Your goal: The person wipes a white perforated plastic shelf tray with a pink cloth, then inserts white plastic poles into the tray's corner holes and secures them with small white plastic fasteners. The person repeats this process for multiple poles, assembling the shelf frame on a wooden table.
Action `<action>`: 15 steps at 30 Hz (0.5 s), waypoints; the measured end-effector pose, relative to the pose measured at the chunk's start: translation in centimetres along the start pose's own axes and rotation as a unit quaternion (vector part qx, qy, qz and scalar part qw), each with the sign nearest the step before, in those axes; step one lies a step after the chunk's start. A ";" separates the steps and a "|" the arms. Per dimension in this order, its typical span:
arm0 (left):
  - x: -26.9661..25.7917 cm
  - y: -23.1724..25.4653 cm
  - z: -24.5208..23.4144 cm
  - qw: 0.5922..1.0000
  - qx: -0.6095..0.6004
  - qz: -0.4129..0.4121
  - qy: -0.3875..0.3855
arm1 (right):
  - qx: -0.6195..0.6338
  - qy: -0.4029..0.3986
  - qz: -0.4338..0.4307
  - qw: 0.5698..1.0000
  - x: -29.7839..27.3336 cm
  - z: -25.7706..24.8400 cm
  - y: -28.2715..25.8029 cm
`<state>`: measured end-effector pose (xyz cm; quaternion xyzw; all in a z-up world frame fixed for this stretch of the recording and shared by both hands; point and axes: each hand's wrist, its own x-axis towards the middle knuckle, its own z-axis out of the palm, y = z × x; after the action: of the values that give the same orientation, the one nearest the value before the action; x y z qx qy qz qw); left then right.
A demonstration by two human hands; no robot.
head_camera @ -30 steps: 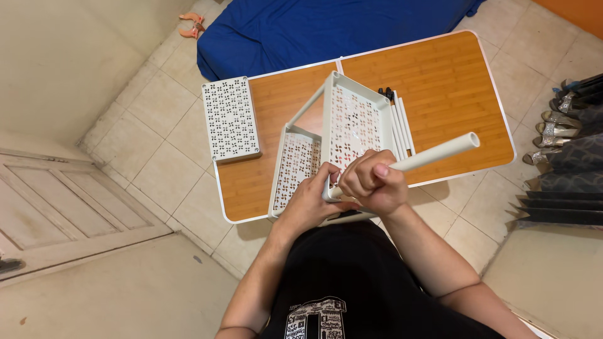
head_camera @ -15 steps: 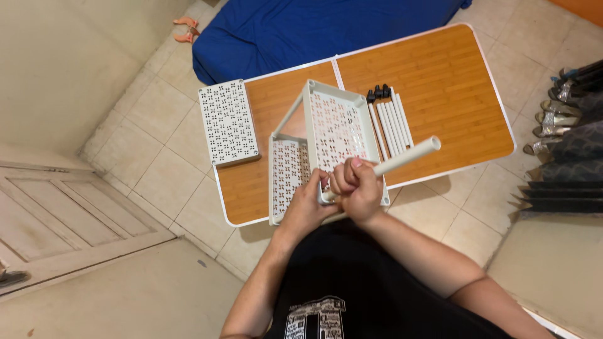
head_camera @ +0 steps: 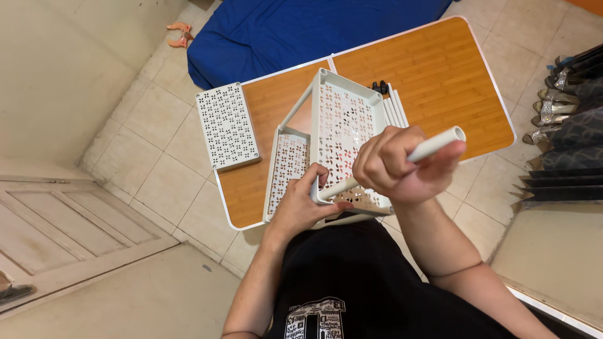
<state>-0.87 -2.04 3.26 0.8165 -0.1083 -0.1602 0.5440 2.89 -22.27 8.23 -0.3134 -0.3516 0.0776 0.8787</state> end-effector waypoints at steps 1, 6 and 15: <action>-0.1 -0.2 0.3 1.000 0.003 -0.013 0.004 | -0.003 0.031 -0.009 0.999 -0.5 0.1 0.5; -0.3 -1.4 0.9 0.998 0.010 0.039 0.043 | -0.029 0.151 0.002 0.988 -2.5 1.3 2.3; 0.0 -4.5 1.6 0.998 -0.009 0.028 0.054 | -0.104 0.216 -0.008 0.971 -2.9 2.3 5.5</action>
<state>-1.46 -1.66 -1.50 0.8158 -0.0998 -0.1012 0.5605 -0.33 -17.81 4.49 -0.4096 -0.1620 -0.0360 0.8970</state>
